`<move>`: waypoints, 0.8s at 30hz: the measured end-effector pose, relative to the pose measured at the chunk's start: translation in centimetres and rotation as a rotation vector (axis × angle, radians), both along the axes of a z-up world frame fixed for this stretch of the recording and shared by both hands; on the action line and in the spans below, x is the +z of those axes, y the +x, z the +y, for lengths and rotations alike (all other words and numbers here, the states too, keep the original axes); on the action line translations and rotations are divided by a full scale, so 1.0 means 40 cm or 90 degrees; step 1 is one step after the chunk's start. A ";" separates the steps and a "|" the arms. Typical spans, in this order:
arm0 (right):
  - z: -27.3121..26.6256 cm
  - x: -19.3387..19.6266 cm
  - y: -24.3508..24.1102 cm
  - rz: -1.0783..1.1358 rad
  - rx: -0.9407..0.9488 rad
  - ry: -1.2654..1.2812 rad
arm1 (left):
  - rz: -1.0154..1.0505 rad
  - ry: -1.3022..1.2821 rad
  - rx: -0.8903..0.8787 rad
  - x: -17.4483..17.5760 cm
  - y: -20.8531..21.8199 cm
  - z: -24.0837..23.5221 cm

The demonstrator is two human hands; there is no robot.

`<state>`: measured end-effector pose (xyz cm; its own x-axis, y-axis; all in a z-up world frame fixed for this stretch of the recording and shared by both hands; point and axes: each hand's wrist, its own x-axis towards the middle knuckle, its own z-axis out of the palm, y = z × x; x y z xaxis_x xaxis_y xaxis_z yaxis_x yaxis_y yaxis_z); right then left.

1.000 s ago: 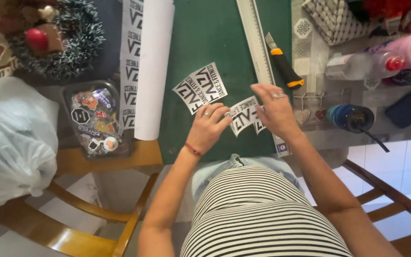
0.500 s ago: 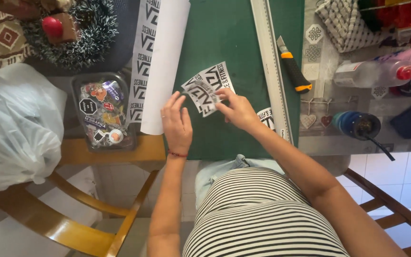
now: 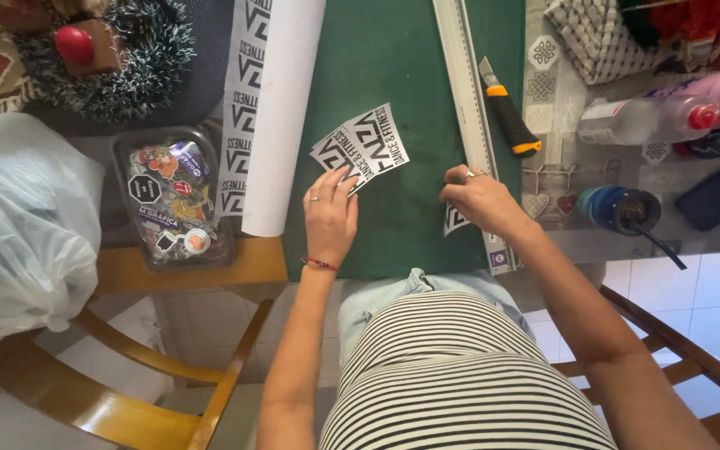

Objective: The person uses a metal ruler and a utility knife to cut a sheet of printed stickers on a green cutting mat. They align the ruler, make straight cuts, and separate the sticker pieces, repeating the process for multiple sections of the sheet.

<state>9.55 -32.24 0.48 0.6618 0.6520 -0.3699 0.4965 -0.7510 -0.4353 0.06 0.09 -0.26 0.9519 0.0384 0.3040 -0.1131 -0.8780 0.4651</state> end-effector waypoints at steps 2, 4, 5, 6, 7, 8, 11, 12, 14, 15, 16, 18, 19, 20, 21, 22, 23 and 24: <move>-0.003 -0.027 0.008 -0.009 0.005 0.018 | 0.004 -0.005 0.008 0.002 -0.007 0.012; -0.008 -0.055 0.023 -0.019 0.010 0.035 | 0.008 -0.012 0.015 0.000 -0.019 0.026; -0.012 -0.069 0.034 -0.016 0.014 0.094 | 0.016 -0.014 0.024 -0.002 -0.026 0.033; -0.017 -0.083 0.044 -0.012 0.018 0.153 | 0.024 -0.016 0.033 -0.004 -0.035 0.040; 0.000 -0.062 0.053 -0.012 0.020 0.153 | 0.024 -0.017 0.036 -0.009 -0.042 0.043; 0.017 -0.041 0.063 0.024 -0.014 0.186 | 0.035 -0.020 0.044 -0.014 -0.050 0.046; 0.047 0.011 0.088 0.092 -0.069 0.253 | 0.052 -0.030 0.057 -0.023 -0.071 0.050; 0.054 0.027 0.099 0.121 -0.092 0.288 | 0.055 -0.035 0.059 -0.026 -0.074 0.052; 0.063 0.046 0.106 0.198 -0.167 0.371 | 0.056 -0.039 0.066 -0.029 -0.078 0.049; 0.066 0.054 0.109 0.275 -0.246 0.454 | 0.057 -0.042 0.070 -0.030 -0.080 0.047; 0.078 0.041 0.120 0.277 -0.243 0.453 | 0.058 -0.042 0.073 -0.035 -0.080 0.046; 0.099 0.013 0.141 0.332 -0.323 0.551 | 0.055 -0.053 0.079 -0.044 -0.078 0.044; 0.142 0.021 0.151 0.333 -0.322 0.552 | 0.055 -0.052 0.079 -0.038 -0.075 0.043; 0.183 0.029 0.163 0.322 -0.321 0.559 | 0.051 -0.057 0.088 -0.033 -0.070 0.040; 0.223 0.038 0.175 0.311 -0.321 0.567 | 0.047 -0.063 0.096 -0.028 -0.065 0.037; 0.264 0.011 0.182 0.310 -0.320 0.568 | 0.046 -0.062 0.095 -0.022 -0.060 0.035; 0.307 -0.015 0.188 0.289 -0.307 0.561 | 0.045 -0.068 0.102 -0.015 -0.055 0.034; 0.351 -0.042 0.196 0.268 -0.292 0.555 | 0.043 -0.073 0.111 -0.008 -0.051 0.034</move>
<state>17.38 -18.19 -1.20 0.8388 0.5226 -0.1527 -0.0700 -0.1747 -0.9821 -1.96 1.47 -0.58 0.9461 0.2341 0.2237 0.0703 -0.8228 0.5639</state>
